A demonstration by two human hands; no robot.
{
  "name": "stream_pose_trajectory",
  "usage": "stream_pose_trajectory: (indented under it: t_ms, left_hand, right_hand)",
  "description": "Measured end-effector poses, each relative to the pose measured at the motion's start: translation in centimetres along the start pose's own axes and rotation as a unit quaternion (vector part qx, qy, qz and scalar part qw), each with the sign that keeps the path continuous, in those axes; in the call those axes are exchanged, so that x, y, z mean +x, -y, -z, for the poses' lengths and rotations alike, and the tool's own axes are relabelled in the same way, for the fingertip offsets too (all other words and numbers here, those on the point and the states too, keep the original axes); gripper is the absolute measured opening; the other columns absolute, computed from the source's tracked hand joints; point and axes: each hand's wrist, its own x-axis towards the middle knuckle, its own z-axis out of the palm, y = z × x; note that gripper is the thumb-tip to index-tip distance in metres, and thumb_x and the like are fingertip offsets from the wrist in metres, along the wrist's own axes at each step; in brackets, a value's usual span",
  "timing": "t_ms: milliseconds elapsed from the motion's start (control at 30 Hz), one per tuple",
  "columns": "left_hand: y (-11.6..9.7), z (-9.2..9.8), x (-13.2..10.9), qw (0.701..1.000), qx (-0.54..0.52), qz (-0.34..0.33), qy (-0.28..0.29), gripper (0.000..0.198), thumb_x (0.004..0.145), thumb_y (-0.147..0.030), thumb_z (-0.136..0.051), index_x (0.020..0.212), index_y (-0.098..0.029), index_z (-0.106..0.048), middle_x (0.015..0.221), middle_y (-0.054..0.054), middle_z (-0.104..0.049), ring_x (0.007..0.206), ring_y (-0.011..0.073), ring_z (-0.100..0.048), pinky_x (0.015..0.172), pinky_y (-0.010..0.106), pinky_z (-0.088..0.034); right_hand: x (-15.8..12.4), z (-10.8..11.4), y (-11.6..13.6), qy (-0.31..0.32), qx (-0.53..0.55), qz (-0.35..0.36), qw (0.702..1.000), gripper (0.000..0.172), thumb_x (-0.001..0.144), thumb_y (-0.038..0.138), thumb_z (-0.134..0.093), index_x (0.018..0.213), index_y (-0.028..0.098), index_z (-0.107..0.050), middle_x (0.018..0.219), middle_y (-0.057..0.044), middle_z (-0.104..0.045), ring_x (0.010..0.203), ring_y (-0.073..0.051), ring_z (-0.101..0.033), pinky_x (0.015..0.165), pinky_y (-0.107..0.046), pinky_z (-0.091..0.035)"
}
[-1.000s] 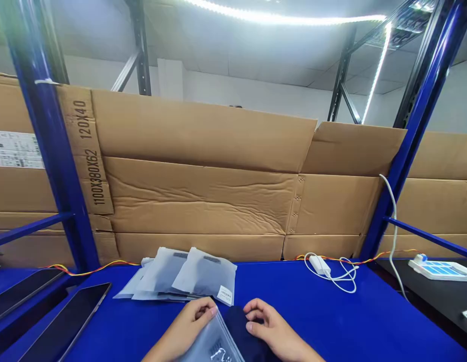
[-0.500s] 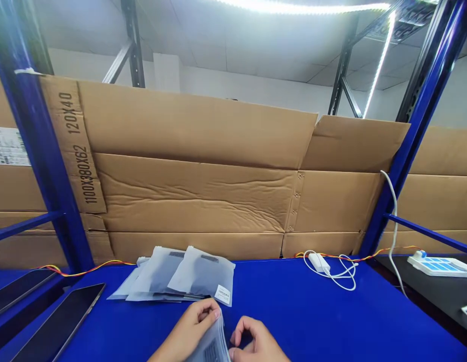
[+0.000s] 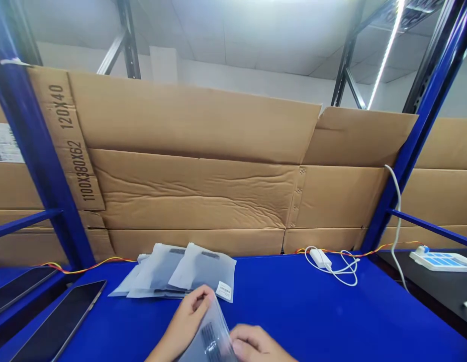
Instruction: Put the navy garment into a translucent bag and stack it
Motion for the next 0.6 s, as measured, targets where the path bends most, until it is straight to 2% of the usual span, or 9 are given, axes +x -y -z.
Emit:
stream_pose_trajectory:
  t_ms: [100, 167, 200, 267, 333, 400, 433, 500, 600]
  left_hand:
    - [-0.6, 0.9, 0.0, 0.986, -0.061, 0.019, -0.151, 0.040, 0.080, -0.063, -0.064, 0.085, -0.024, -0.064, 0.080, -0.003, -0.062, 0.079, 0.0208, -0.056, 0.072, 0.026, -0.046]
    - [-1.2, 1.3, -0.3, 0.969, -0.121, 0.045, -0.209, 0.039, 0.080, -0.063, -0.065, 0.090, -0.025, -0.065, 0.091, -0.002, -0.067, 0.088, 0.0216, -0.059, 0.077, 0.025, -0.048]
    - [-1.6, 1.5, -0.6, 0.965, -0.153, 0.061, -0.205, 0.037, 0.080, -0.061, -0.066, 0.091, -0.025, -0.065, 0.095, -0.002, -0.068, 0.090, 0.0208, -0.060, 0.076, 0.024, -0.048]
    - [-2.5, 1.8, -1.0, 0.965, -0.213, 0.091, -0.121, 0.032, 0.084, -0.056, -0.066, 0.090, -0.024, -0.065, 0.096, -0.003, -0.067, 0.086, 0.0176, -0.060, 0.073, 0.022, -0.048]
    - [-3.3, 2.3, -1.4, 0.961, -0.252, 0.111, 0.022, 0.031, 0.089, -0.054, -0.061, 0.087, -0.023, -0.064, 0.092, -0.002, -0.066, 0.074, 0.0143, -0.060, 0.065, 0.022, -0.048]
    - [-3.8, 2.7, -1.6, 0.946, -0.252, 0.134, 0.151, 0.039, 0.094, -0.059, -0.049, 0.090, -0.023, -0.062, 0.088, 0.000, -0.066, 0.062, 0.0129, -0.059, 0.053, 0.021, -0.045]
    - [-3.9, 2.8, -1.7, 0.942, -0.236, 0.143, 0.190, 0.044, 0.095, -0.063, -0.044, 0.092, -0.023, -0.062, 0.087, 0.001, -0.066, 0.057, 0.0128, -0.058, 0.048, 0.021, -0.043]
    - [-3.9, 2.7, -1.7, 0.951, -0.165, 0.142, 0.221, 0.049, 0.093, -0.067, -0.043, 0.097, -0.023, -0.063, 0.086, 0.002, -0.066, 0.053, 0.0131, -0.057, 0.042, 0.021, -0.039]
    - [-3.4, 1.3, -1.9, 0.976, -0.035, 0.074, 0.204, 0.043, 0.088, -0.062, -0.059, 0.098, -0.021, -0.068, 0.093, 0.003, -0.065, 0.069, 0.0154, -0.059, 0.057, 0.025, -0.046]
  right_hand:
    - [0.7, 1.4, 0.3, -0.096, 0.000, 0.052, 0.994, 0.046, 0.075, 0.051, -0.077, 0.113, 0.026, -0.064, 0.114, -0.004, -0.066, 0.108, -0.025, -0.060, 0.096, -0.037, -0.045]
    - [1.2, 2.2, -0.2, -0.114, 0.039, 0.047, 0.992, 0.044, 0.075, 0.049, -0.078, 0.107, 0.023, -0.063, 0.095, -0.002, -0.067, 0.093, -0.022, -0.064, 0.087, -0.036, -0.048]
    - [1.4, 2.5, -0.4, -0.111, 0.061, 0.041, 0.991, 0.041, 0.075, 0.051, -0.078, 0.100, 0.021, -0.064, 0.081, 0.000, -0.065, 0.080, -0.019, -0.064, 0.080, -0.034, -0.049]
    - [1.7, 2.8, -0.8, -0.108, 0.087, 0.029, 0.990, 0.043, 0.073, 0.056, -0.077, 0.088, 0.018, -0.065, 0.068, 0.003, -0.059, 0.066, -0.015, -0.059, 0.069, -0.031, -0.047]
    - [1.8, 2.8, -0.9, -0.125, 0.088, 0.023, 0.988, 0.044, 0.071, 0.057, -0.078, 0.081, 0.016, -0.065, 0.067, 0.003, -0.056, 0.063, -0.013, -0.054, 0.064, -0.029, -0.044]
    - [1.9, 2.6, -0.8, -0.126, 0.098, 0.032, 0.987, 0.043, 0.072, 0.055, -0.078, 0.082, 0.016, -0.064, 0.069, 0.003, -0.055, 0.064, -0.012, -0.051, 0.062, -0.027, -0.042]
    - [1.9, 2.4, -0.7, -0.122, 0.107, 0.041, 0.986, 0.041, 0.073, 0.053, -0.078, 0.084, 0.017, -0.064, 0.070, 0.004, -0.053, 0.064, -0.011, -0.050, 0.062, -0.026, -0.040]
    - [1.9, 1.8, -0.7, -0.117, 0.122, 0.061, 0.984, 0.038, 0.073, 0.047, -0.080, 0.089, 0.018, -0.062, 0.072, 0.005, -0.052, 0.064, -0.010, -0.047, 0.061, -0.024, -0.037]
    - [2.1, 0.8, -0.8, -0.081, 0.125, 0.060, 0.987, 0.043, 0.069, 0.037, -0.083, 0.099, 0.020, -0.058, 0.075, 0.006, -0.054, 0.063, -0.007, -0.044, 0.061, -0.023, -0.034]
